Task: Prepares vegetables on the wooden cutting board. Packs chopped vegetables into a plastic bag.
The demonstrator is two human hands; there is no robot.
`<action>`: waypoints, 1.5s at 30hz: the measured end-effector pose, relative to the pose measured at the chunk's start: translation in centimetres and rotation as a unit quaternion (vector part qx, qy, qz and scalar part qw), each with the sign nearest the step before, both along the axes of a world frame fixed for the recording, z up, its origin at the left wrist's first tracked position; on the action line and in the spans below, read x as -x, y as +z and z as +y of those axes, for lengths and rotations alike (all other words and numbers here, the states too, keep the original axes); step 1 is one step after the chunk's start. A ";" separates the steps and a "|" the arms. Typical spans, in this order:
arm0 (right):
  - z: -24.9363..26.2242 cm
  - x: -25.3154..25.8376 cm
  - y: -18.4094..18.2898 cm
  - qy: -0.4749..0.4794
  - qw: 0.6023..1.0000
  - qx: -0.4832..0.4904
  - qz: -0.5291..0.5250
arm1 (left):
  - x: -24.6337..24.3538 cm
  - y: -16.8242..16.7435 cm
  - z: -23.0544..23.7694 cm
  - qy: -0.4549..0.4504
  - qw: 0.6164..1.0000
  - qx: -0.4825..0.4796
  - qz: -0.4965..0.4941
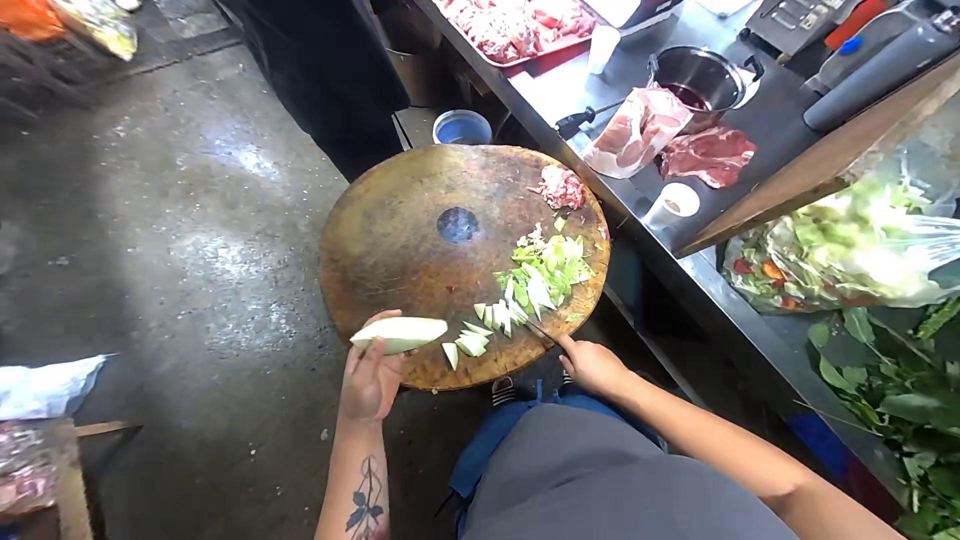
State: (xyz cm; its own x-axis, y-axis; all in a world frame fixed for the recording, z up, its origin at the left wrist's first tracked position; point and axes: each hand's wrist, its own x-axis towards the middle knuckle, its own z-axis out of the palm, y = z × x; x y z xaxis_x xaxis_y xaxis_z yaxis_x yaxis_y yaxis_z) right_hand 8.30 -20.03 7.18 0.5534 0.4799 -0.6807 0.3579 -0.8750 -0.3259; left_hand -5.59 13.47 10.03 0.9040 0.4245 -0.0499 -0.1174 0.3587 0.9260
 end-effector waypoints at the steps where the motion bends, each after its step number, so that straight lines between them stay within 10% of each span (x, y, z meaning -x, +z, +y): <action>1: -0.1 -0.3 0.2 0.002 1.000 -0.011 -0.003 | 0.0 0.3 -0.4 0.020 0.999 0.047 -0.018; 7: 0.9 -2.4 -0.2 0.010 1.000 0.017 -0.013 | -2.2 1.1 -2.6 0.107 0.947 0.287 -0.093; 20: 0.6 -7.3 -0.9 -0.015 0.998 -0.041 0.048 | -8.0 0.6 -7.8 0.112 0.926 0.360 0.012; 32: 2.7 -6.3 4.0 -0.049 0.893 -0.447 0.002 | -15.5 2.2 -13.0 0.033 0.921 0.370 0.115; 45: 3.2 -5.1 5.6 -0.007 0.933 -0.343 -0.105 | -16.8 2.3 -14.5 0.037 0.906 0.405 0.120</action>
